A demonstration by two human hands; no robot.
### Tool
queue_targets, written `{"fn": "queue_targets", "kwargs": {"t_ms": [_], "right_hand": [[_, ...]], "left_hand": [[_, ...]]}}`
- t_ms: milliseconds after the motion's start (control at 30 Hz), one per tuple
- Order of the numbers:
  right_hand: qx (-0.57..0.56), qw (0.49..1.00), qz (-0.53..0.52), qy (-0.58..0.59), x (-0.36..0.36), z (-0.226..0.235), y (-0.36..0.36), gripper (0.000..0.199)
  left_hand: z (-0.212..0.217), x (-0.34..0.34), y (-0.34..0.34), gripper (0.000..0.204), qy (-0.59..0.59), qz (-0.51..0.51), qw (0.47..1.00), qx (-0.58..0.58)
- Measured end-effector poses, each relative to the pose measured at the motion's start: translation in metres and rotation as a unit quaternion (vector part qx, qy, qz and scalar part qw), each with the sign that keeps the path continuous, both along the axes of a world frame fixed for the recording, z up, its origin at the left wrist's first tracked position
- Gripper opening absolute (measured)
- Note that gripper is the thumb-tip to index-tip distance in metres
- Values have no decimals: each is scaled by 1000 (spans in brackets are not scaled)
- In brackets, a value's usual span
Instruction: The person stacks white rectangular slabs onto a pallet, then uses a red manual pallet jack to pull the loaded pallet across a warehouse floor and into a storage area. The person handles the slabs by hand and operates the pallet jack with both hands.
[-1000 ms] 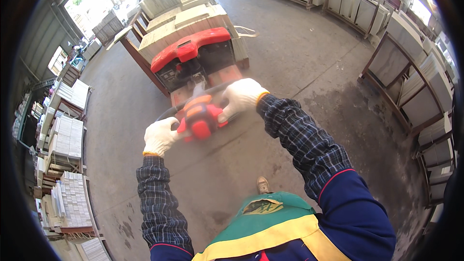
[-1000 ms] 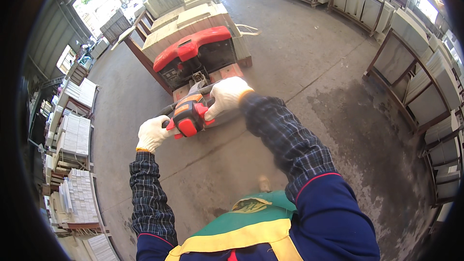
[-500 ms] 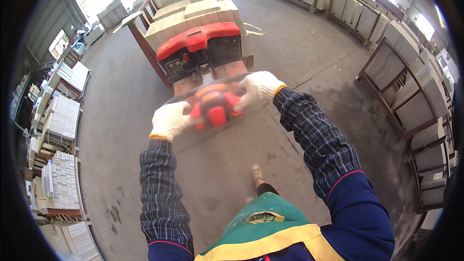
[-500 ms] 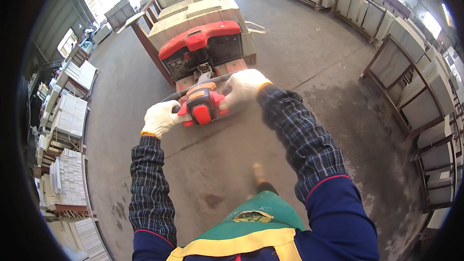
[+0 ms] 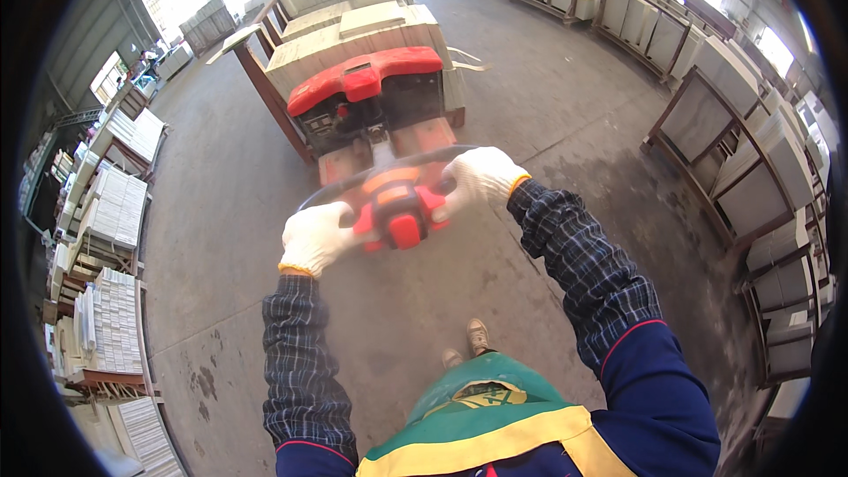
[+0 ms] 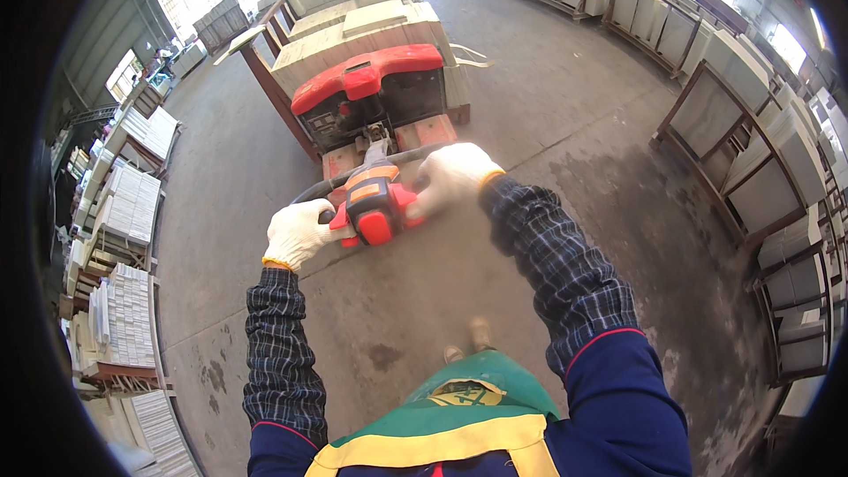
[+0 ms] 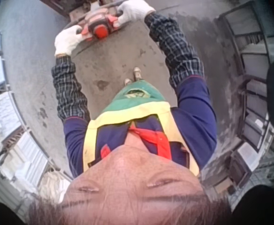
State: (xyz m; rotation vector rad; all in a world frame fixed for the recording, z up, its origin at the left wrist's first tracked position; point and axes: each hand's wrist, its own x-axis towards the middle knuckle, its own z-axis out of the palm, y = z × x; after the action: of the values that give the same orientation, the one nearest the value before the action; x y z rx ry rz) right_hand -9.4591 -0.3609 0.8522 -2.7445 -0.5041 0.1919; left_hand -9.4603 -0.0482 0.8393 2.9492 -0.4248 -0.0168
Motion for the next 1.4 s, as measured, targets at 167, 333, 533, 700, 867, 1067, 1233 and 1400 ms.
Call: {"fn": "queue_targets", "kwargs": {"t_ms": [167, 333, 533, 700, 867, 1067, 1233, 1400], "right_hand": [[-13, 1000, -4, 4, -14, -1, -3, 66], [-7, 1000, 4, -6, -28, -8, -4, 69], [-18, 1000, 0, 12, -50, -2, -5, 66], [-26, 999, -5, 22, -66, 4, -5, 66], [-8, 1000, 1, 6, -75, 0, -11, 65], [13, 1000, 14, -10, -89, -8, -12, 63], [41, 998, 35, -17, -109, -16, -15, 67], [39, 999, 31, -14, -125, -22, -15, 71]], "left_hand": [[-4, -15, 0, 61, -23, -9, 999, -25], [-4, -32, -1, 59, -25, -16, 999, -11], [0, -52, -3, 62, -13, -11, 1000, -9], [1, -67, -8, 61, -12, -4, 1000, -5], [4, -80, -12, 59, -30, -14, 999, -12], [4, -98, -8, 59, -17, -4, 1000, -12], [-1, -120, -6, 55, -33, -18, 999, -15], [-3, -139, -6, 54, -29, -7, 999, -19]]}}
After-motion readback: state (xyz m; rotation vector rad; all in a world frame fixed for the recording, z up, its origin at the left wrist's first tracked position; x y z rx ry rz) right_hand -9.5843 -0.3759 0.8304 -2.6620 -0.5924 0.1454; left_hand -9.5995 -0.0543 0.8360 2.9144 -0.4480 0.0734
